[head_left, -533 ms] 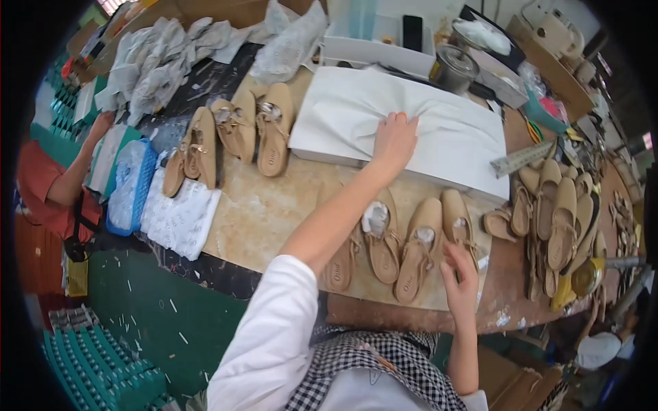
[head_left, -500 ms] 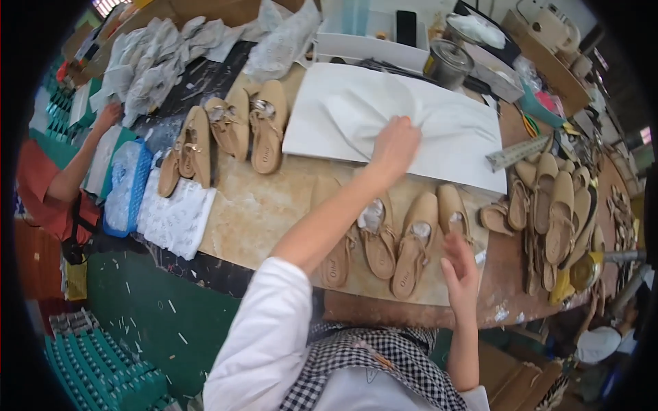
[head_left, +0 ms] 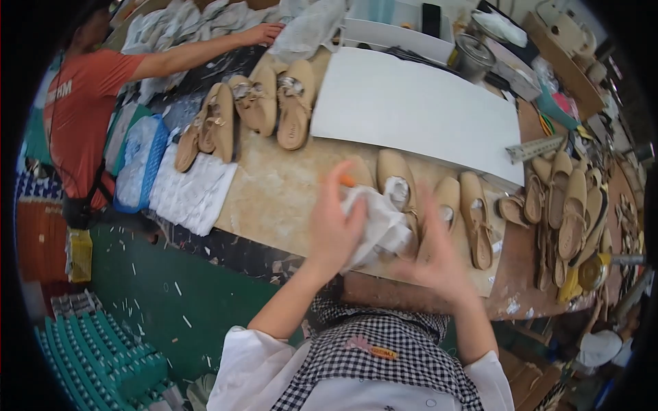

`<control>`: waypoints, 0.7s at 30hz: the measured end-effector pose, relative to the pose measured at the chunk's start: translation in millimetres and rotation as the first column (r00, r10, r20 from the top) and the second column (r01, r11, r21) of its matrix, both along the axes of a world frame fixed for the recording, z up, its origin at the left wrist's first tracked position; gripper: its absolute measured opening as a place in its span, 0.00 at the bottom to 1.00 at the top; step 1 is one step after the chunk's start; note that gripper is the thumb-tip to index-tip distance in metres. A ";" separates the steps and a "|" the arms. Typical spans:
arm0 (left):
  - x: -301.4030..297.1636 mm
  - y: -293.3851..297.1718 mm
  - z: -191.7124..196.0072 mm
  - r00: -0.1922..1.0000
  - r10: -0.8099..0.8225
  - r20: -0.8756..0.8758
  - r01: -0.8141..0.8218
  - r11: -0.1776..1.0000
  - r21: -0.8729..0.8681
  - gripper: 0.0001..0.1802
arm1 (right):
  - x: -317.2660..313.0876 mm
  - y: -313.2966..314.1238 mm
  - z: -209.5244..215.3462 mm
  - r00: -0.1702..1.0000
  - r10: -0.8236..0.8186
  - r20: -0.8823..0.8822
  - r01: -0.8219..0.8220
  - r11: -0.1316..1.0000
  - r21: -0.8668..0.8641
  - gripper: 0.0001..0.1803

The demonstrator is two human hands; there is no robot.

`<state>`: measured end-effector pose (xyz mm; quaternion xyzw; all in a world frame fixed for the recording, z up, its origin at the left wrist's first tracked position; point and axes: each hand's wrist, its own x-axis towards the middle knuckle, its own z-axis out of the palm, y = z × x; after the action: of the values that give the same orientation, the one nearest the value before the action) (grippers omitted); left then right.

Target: Inspecting and finishing shoes using a heat gun and cleaning cloth at a manufacturing station.

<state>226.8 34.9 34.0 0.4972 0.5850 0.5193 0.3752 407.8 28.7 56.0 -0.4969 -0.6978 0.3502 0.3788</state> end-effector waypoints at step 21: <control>16.2 -87.6 -82.7 0.373 -0.349 -0.860 0.319 0.918 -0.234 0.41 | -63.8 51.8 -64.3 0.961 0.091 0.262 -0.122 0.987 0.104 0.24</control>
<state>243.1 -52.7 -48.6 0.7957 0.5879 0.0867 0.1170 344.0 80.5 -8.3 -0.4763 -0.7863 0.2605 0.2950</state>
